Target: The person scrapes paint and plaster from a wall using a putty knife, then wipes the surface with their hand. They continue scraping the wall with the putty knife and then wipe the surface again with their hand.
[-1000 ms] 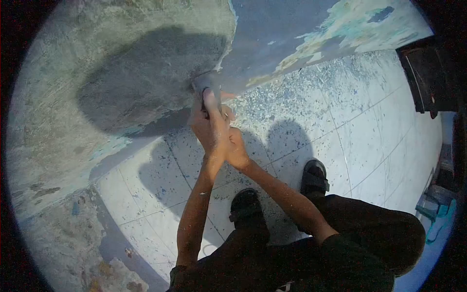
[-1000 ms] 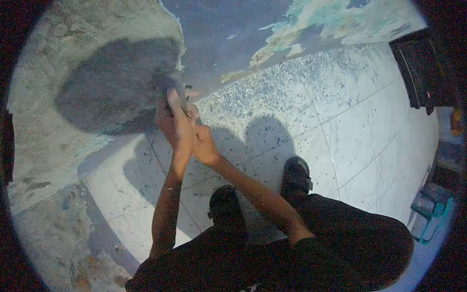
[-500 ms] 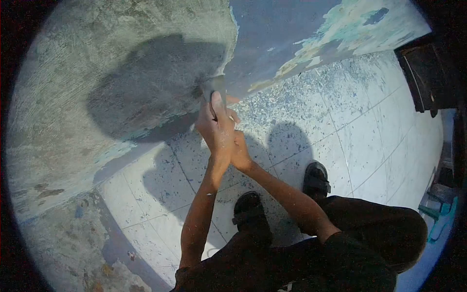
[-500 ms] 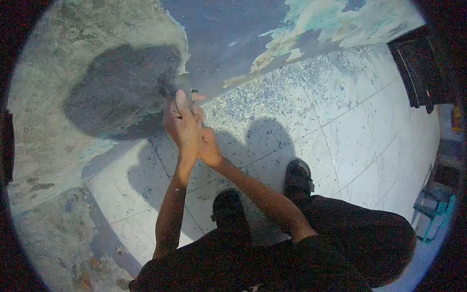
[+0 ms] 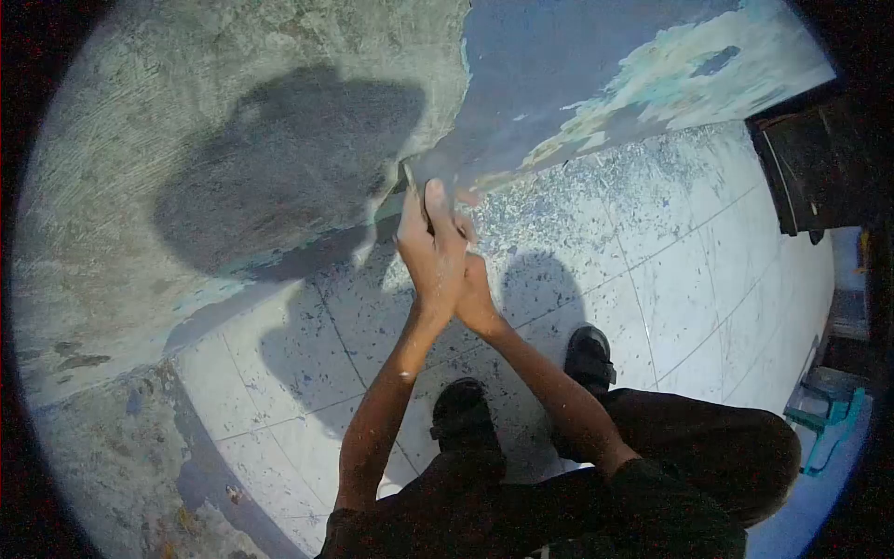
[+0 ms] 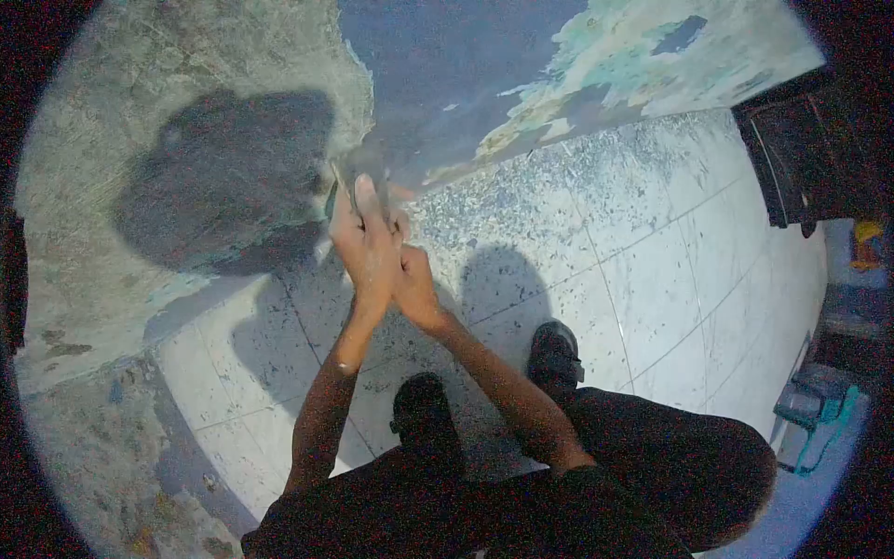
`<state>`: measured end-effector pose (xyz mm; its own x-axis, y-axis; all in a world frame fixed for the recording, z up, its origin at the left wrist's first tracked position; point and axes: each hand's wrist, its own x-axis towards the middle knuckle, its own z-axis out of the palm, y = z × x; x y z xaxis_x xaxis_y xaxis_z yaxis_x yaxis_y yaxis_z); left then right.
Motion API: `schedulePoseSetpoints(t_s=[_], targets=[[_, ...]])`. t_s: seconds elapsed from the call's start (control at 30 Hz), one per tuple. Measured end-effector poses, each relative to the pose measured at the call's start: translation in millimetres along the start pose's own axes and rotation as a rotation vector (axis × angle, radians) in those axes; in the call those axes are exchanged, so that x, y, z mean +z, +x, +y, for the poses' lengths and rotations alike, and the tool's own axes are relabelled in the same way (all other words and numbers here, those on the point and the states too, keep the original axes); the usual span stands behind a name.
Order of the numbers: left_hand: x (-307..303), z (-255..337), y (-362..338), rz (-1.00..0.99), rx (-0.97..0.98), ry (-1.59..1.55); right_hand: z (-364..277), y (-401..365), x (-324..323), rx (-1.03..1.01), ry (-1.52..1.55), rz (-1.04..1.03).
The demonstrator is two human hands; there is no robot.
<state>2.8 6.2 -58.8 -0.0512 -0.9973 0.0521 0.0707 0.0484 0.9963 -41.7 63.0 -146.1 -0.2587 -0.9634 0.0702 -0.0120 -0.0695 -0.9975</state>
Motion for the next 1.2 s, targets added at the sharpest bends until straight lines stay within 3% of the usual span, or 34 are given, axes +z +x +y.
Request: schedulePoseSetpoints(t_s=[0.37, 0.6, 0.87, 0.9, 0.97, 1.03, 1.1, 1.2], targets=[[-7.0, -6.9, -5.9, 0.067, -0.040, -0.110, 23.2, -8.3, 1.9, 0.049, 0.067, -0.078], [1.0, -19.9, -2.3, 0.141, 0.052, -0.110, 25.4, 0.1, -7.2, 0.034, 0.026, -0.139], [1.0, -21.4, -0.7, 0.097, -0.030, -0.241, 33.0, 4.2, -12.8, -0.054, -0.238, 0.019], [3.9, -19.8, 1.1, 0.045, 0.046, -0.127, 33.7, 5.9, -13.1, -0.085, -0.300, 0.056], [9.3, -15.5, 5.9, -0.061, 0.194, 0.101, -14.3, 34.7, -10.6, -0.314, -0.448, 0.236], [14.0, -8.5, 14.3, -0.082, 0.207, 0.090, -35.5, 47.2, -13.2, -0.423, -0.499, 0.319], [17.5, 0.8, 20.6, -0.096, 0.226, 0.073, -28.1, 45.7, -17.2, -0.415, -0.452, 0.279], [9.0, 3.6, 3.2, -0.049, 0.024, -0.176, 1.8, 17.8, -12.6, -0.321, -0.337, 0.170]])
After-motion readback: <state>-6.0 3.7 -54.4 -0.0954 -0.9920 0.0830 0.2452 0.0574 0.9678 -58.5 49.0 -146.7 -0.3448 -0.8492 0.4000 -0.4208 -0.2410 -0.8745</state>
